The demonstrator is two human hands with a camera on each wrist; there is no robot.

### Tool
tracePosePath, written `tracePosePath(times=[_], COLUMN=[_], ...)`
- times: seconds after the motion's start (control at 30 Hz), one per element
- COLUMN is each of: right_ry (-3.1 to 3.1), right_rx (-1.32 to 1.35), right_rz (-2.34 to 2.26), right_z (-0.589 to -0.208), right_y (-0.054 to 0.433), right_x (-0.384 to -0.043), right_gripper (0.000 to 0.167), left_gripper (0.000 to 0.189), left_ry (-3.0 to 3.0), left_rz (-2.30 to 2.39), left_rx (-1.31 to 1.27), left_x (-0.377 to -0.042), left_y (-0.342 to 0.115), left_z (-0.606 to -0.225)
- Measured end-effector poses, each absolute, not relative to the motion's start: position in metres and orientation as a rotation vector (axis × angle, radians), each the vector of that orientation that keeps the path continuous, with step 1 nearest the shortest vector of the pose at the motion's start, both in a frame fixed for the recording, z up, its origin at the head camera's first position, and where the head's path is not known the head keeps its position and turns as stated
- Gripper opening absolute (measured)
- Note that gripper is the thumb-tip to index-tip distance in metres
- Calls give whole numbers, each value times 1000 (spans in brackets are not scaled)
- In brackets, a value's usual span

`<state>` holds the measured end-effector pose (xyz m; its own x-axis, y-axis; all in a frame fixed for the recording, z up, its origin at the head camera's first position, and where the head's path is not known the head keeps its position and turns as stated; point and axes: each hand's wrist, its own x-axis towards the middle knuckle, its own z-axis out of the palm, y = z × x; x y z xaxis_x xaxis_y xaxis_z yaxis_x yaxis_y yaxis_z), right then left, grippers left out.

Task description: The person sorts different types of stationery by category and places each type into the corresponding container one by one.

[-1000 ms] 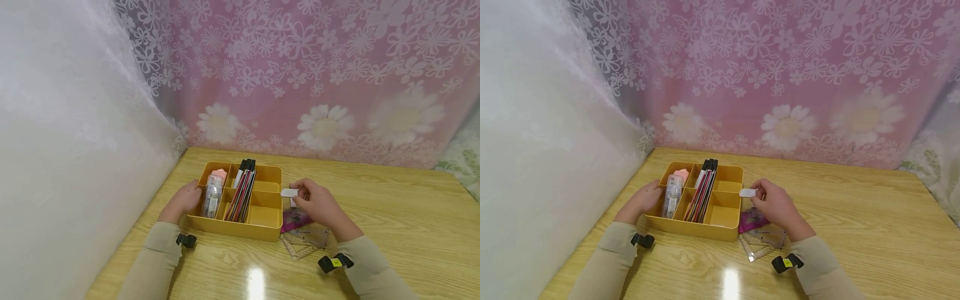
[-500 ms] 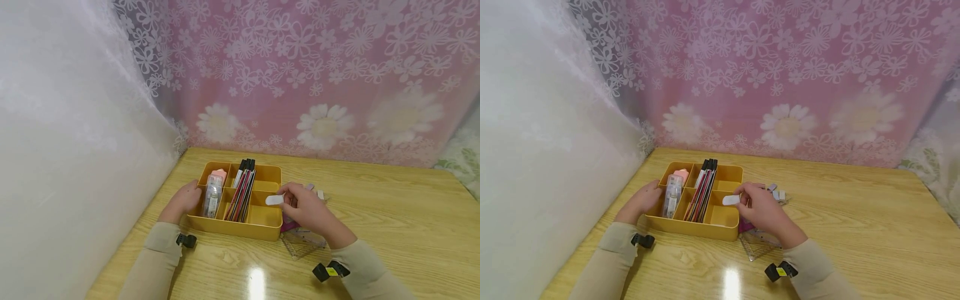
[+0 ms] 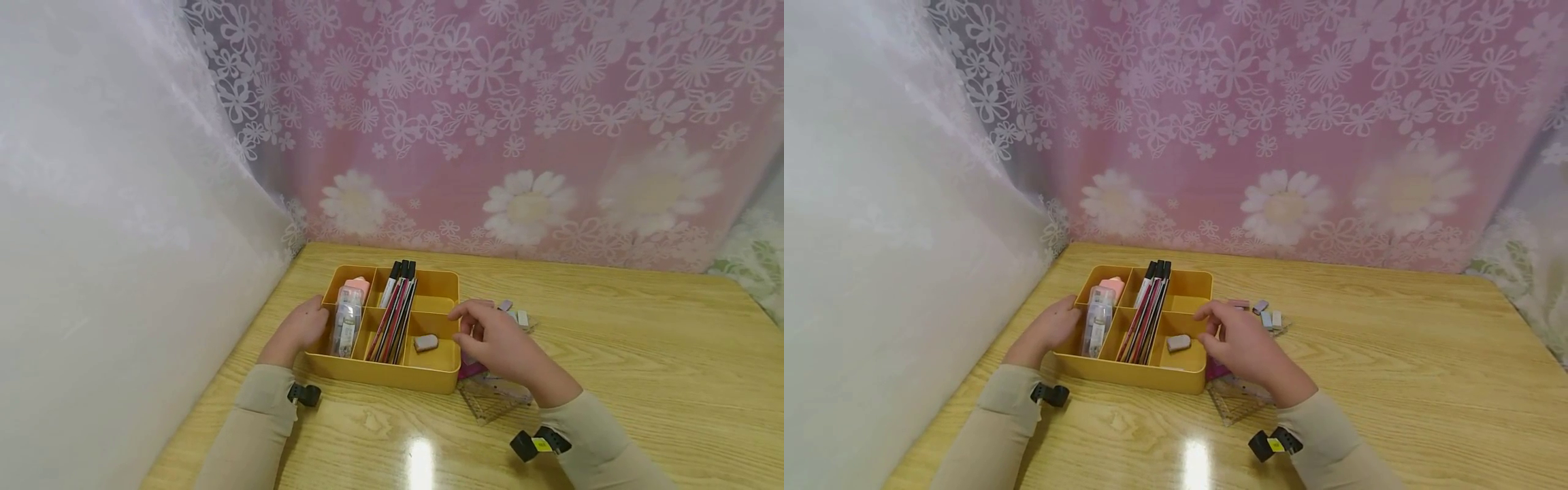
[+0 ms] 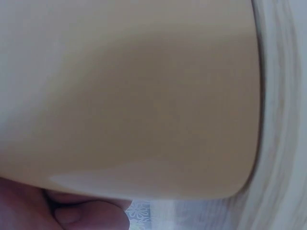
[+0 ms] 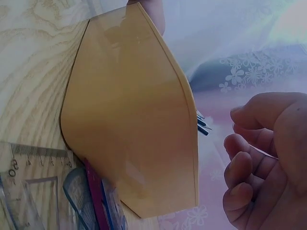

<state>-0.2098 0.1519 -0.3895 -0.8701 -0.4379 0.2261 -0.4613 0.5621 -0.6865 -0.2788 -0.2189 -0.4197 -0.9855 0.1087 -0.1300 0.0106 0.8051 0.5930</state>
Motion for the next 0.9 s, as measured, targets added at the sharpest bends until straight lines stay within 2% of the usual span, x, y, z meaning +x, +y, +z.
tracePosePath(times=[0.57,0.9], right_ry=[-2876,-2909], right_rx=[571,635], right_rz=[1083,912], right_z=[-403,-426], right_y=[188,191], right_x=[-235,-248], right_gripper=[30,44], left_gripper=[49,49], left_ry=[2822,2826], left_rz=[946,956], left_rx=[86,73], left_x=[-278,-279], left_y=[-220,-220], left_z=[-421,-421])
